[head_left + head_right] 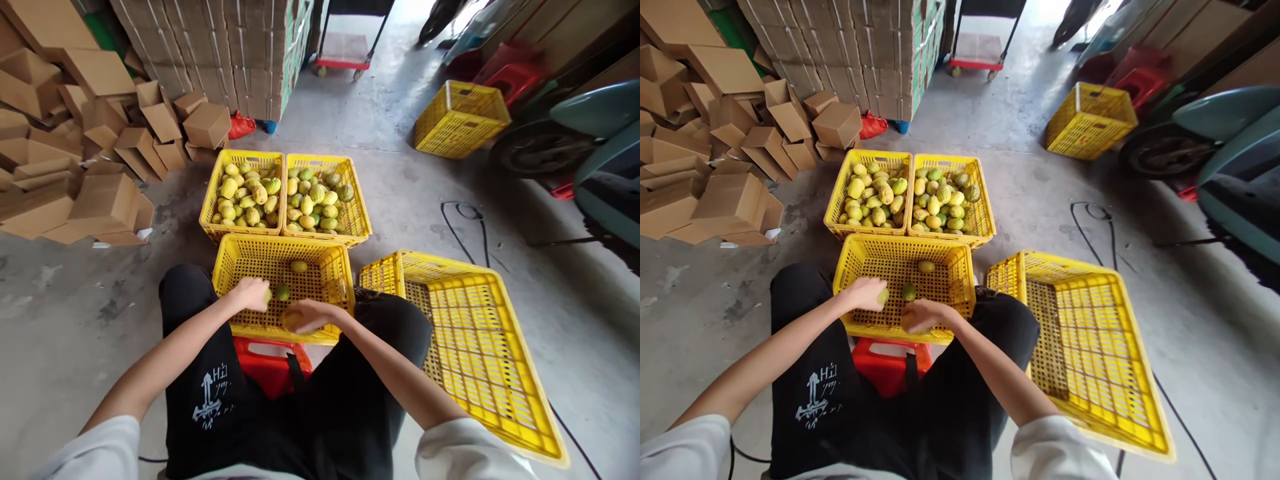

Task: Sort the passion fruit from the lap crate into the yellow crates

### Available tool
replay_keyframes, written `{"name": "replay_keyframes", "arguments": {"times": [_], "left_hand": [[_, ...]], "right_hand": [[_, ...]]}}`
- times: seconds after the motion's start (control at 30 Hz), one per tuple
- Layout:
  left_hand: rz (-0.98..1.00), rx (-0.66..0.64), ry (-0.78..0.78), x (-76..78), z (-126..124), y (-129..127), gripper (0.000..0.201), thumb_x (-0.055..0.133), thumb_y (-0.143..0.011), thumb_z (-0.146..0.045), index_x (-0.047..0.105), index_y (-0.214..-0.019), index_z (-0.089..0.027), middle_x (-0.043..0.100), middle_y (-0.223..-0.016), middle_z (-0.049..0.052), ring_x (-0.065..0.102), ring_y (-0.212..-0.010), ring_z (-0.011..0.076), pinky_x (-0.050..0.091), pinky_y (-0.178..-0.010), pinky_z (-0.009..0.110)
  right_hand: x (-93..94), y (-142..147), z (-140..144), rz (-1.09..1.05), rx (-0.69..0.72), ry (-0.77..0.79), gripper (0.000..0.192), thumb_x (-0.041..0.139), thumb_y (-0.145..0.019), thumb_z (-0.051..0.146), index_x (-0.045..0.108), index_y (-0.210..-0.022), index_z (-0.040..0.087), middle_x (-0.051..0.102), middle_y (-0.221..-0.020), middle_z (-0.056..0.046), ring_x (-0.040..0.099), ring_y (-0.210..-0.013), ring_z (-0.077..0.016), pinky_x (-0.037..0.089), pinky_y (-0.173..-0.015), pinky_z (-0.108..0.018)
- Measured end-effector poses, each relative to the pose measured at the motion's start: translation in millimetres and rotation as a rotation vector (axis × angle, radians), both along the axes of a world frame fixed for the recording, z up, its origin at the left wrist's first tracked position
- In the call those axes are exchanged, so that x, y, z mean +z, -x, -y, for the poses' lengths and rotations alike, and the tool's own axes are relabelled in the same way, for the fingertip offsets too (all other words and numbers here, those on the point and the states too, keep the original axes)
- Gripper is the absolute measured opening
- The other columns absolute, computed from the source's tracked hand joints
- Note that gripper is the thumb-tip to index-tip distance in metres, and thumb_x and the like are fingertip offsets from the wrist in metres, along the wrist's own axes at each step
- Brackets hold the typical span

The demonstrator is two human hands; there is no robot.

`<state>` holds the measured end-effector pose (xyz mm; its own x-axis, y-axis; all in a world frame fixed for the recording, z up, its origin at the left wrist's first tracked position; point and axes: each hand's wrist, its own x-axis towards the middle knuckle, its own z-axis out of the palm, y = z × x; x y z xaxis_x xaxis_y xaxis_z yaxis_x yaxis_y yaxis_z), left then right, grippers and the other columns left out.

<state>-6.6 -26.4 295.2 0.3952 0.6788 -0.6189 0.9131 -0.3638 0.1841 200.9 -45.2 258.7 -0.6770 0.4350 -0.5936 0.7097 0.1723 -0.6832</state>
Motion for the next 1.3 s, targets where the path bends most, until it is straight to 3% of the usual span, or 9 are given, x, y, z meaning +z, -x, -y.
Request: {"name": "replay_keyframes", "arguments": {"times": [0.13,0.23,0.33,0.47,0.63,0.9,1.0,1.13,1.3], "left_hand": [[0.197,0.194,-0.654,20.8,-28.7,12.0,0.056,0.054,-0.092,-0.026,0.049,-0.147,-0.013,0.053,-0.144,0.022,0.05,-0.134,0.0356,0.039,-0.112,0.051],[0.308,0.365,-0.932,32.7,-38.0,25.3,0.067,0.056,-0.091,-0.024,0.037,-0.156,-0.018,0.037,-0.16,0.017,0.031,-0.148,0.0358,0.018,-0.123,0.058],[0.322,0.508,-1.009,34.8,-35.2,36.4,0.072,0.058,-0.089,-0.024,0.034,-0.157,-0.015,0.029,-0.163,0.019,0.025,-0.151,0.0383,0.009,-0.124,0.061],[0.339,0.552,-0.972,29.0,-28.2,38.4,0.077,0.06,-0.086,-0.024,0.033,-0.157,-0.011,0.027,-0.163,0.023,0.024,-0.151,0.0405,0.007,-0.122,0.064],[0.38,0.518,-0.95,23.1,-26.4,30.6,0.079,0.061,-0.085,-0.023,0.032,-0.157,-0.01,0.022,-0.164,0.023,0.022,-0.151,0.0418,0.006,-0.121,0.065],[0.359,0.412,-0.886,16.1,-19.9,23.9,0.074,0.058,-0.087,-0.022,0.034,-0.155,-0.01,0.024,-0.162,0.025,0.027,-0.149,0.0409,0.008,-0.122,0.064],[0.356,0.386,-0.835,15.5,-13.8,27.6,0.074,0.059,-0.087,-0.023,0.034,-0.155,-0.011,0.025,-0.162,0.025,0.027,-0.15,0.0412,0.01,-0.122,0.064],[0.339,0.415,-0.79,13.4,-7.3,41.8,0.075,0.062,-0.086,-0.024,0.034,-0.154,-0.012,0.026,-0.161,0.026,0.024,-0.15,0.0427,0.011,-0.121,0.066],[0.318,0.466,-0.774,8.1,-6.6,59.8,0.081,0.065,-0.083,-0.025,0.031,-0.156,-0.014,0.021,-0.161,0.026,0.023,-0.15,0.0441,0.01,-0.121,0.067]], "right_hand": [[20.1,-18.8,-28.6,-0.19,-0.668,-0.776,0.049,0.067,-0.081,0.029,0.059,-0.128,0.02,0.054,-0.134,-0.016,0.054,-0.124,-0.0335,0.047,-0.104,-0.052],[30.5,-42.7,-43.6,-0.273,-1.058,-1.097,0.056,0.06,-0.085,0.04,0.05,-0.138,0.022,0.042,-0.144,-0.016,0.04,-0.139,-0.0343,0.038,-0.111,-0.058],[27.1,-63.2,-47.1,-0.317,-1.339,-0.974,0.053,0.057,-0.085,0.049,0.053,-0.131,0.022,0.046,-0.137,-0.015,0.049,-0.129,-0.032,0.044,-0.106,-0.055],[17.5,-68.1,-44.6,-0.498,-1.518,-0.493,0.064,0.067,-0.075,0.061,0.055,-0.126,0.024,0.054,-0.131,-0.012,0.058,-0.118,-0.0287,0.047,-0.104,-0.049],[37.7,-56.8,-39.6,-0.952,-1.447,-0.002,0.075,0.06,-0.071,0.083,0.056,-0.129,0.036,0.058,-0.137,-0.006,0.057,-0.128,-0.0294,0.045,-0.106,-0.049],[77.1,-49.0,-21.1,-1.308,-1.111,0.295,0.091,0.044,-0.066,0.096,0.057,-0.136,0.04,0.055,-0.147,-0.001,0.04,-0.144,-0.0324,0.035,-0.116,-0.053],[80.2,-53.1,-15.6,-1.254,-0.986,0.267,0.092,0.048,-0.07,0.092,0.044,-0.148,0.043,0.048,-0.154,0.0,0.037,-0.146,-0.0324,0.035,-0.115,-0.053],[79.6,-59.4,-9.7,-0.878,-0.874,0.099,0.101,0.056,-0.077,0.082,0.02,-0.16,0.037,0.038,-0.159,-0.009,0.034,-0.147,-0.0343,0.039,-0.11,-0.054],[68.7,-64.9,-6.3,-0.734,-0.759,0.027,0.112,0.069,-0.074,0.074,0.011,-0.161,0.035,0.039,-0.156,-0.015,0.037,-0.145,-0.0362,0.043,-0.107,-0.051]]}}
